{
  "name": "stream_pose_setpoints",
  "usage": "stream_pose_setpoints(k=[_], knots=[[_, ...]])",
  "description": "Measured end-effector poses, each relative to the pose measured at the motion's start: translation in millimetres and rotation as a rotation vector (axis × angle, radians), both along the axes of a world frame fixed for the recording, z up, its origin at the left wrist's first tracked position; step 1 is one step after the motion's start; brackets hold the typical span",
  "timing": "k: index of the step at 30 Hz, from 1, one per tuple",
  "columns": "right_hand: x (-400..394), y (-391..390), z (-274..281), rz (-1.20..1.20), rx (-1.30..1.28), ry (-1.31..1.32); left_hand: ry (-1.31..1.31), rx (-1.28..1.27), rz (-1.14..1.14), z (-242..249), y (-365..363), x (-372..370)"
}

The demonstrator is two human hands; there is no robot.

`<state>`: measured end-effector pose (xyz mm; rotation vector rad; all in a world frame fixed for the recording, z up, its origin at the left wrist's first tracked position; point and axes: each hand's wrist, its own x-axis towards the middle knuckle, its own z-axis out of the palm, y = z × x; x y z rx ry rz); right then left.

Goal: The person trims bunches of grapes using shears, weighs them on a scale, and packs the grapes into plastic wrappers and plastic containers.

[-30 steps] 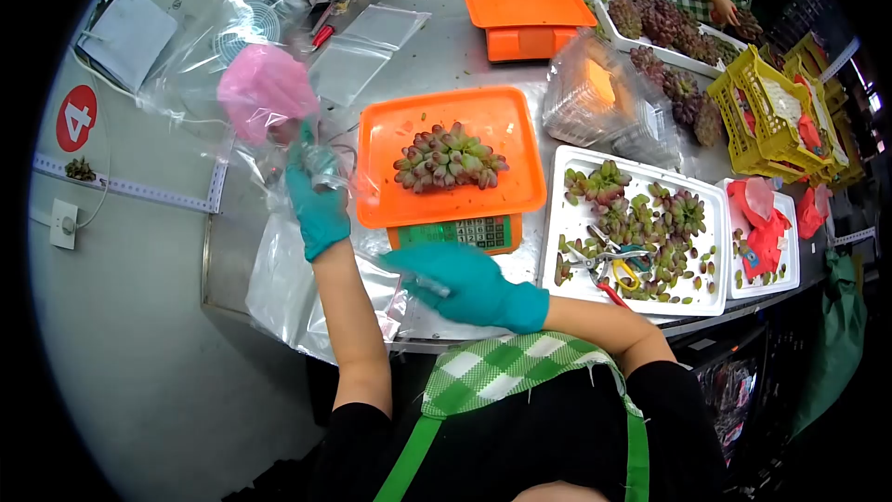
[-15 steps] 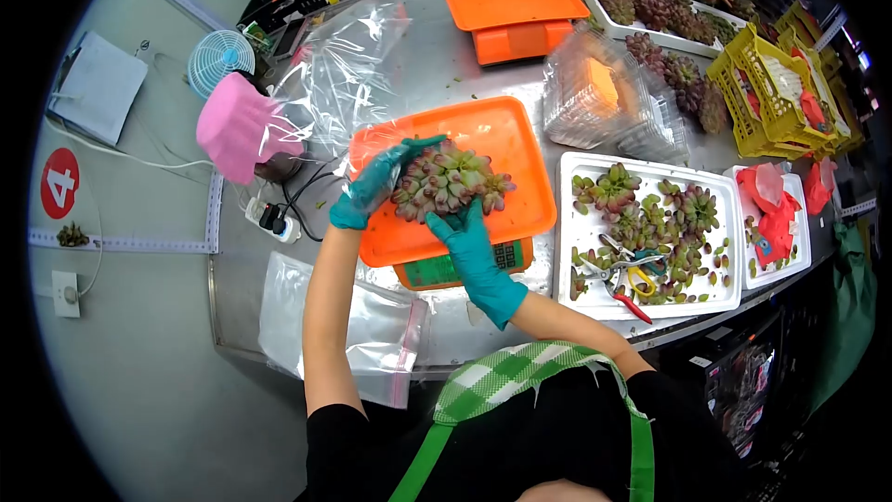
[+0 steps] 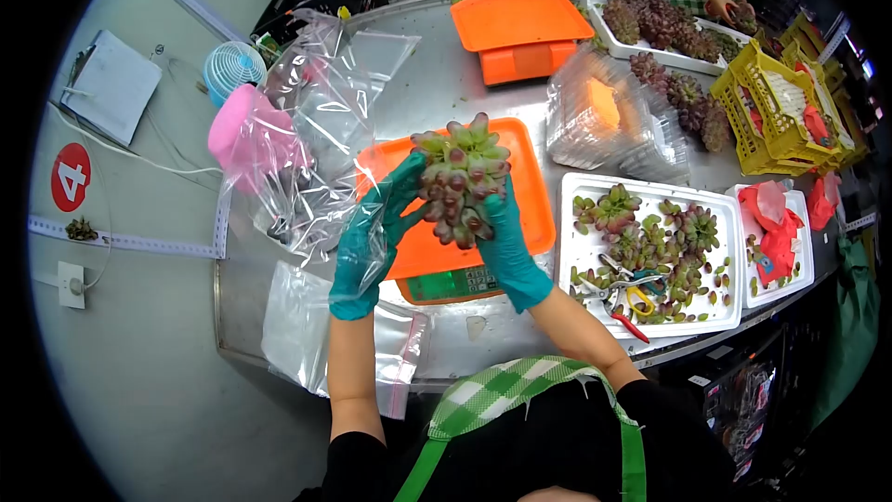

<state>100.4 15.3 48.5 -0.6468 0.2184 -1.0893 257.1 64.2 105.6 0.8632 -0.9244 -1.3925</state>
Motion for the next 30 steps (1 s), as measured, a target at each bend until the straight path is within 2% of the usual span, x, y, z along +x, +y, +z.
stream_pose_setpoints(k=[1, 2, 5, 6, 10, 11, 13, 14, 16, 19, 21, 23, 24, 27, 28, 30], knots=[[-10.6, -3.3, 7.9, 0.107, -0.04, -0.094, -0.002, -0.013, -0.013, 10.0, 2.9, -7.0], [-18.4, 1.6, 15.4, 0.006, -0.06, 0.013, -0.025, -0.05, -0.03, 21.6, 4.4, -16.1], [-50.8, 11.2, 23.1, 0.171, 0.251, -0.509, -0.016, -0.044, -0.145, 52.2, 4.2, -37.5], [-63.2, 10.4, 35.3, 0.18, 0.282, -0.67, -0.078, -0.024, -0.179, 64.2, 1.9, -46.1], [-132.4, 29.3, 25.8, 0.304, 0.278, -0.667, -0.594, -0.123, -0.214, 97.4, -10.3, -87.1], [-147.2, 37.7, 28.6, 0.288, 0.255, -0.689, -0.509, -0.145, -0.216, 89.4, -18.0, -82.3], [-174.3, 52.8, 35.5, 0.269, 0.201, -0.727, -0.674, -0.143, -0.054, 72.9, -53.1, -80.1], [-185.1, 63.1, 33.5, 0.157, 0.235, -0.752, -0.95, -0.332, 0.01, 78.2, -68.6, -86.4], [-208.1, 78.6, 41.8, 0.084, 0.155, -0.736, -1.49, -0.728, 0.18, 92.7, -95.6, -101.1], [-228.6, 95.7, 68.8, 0.028, 0.102, -0.702, -1.713, -1.145, 0.233, 116.2, -93.6, -161.4], [-240.3, 104.4, 80.8, -0.011, 0.061, -0.686, -1.743, -1.133, 0.132, 115.2, -87.8, -201.6], [-252.9, 113.6, 91.4, -0.064, 0.018, -0.669, -1.935, -0.898, -0.068, 123.4, -71.7, -247.2], [-259.6, 119.7, 95.6, -0.097, -0.001, -0.661, -1.954, -0.867, -0.15, 123.2, -70.6, -262.4], [-279.6, 133.3, 107.1, -0.19, -0.063, -0.628, -1.923, -0.894, -0.179, 118.6, -68.0, -294.7], [-284.6, 138.1, 109.0, -0.219, -0.08, -0.62, -1.857, -0.898, -0.207, 111.5, -70.5, -301.5], [-292.2, 145.6, 111.7, -0.273, -0.115, -0.606, -1.582, -0.891, -0.455, 102.0, -73.7, -309.9]])
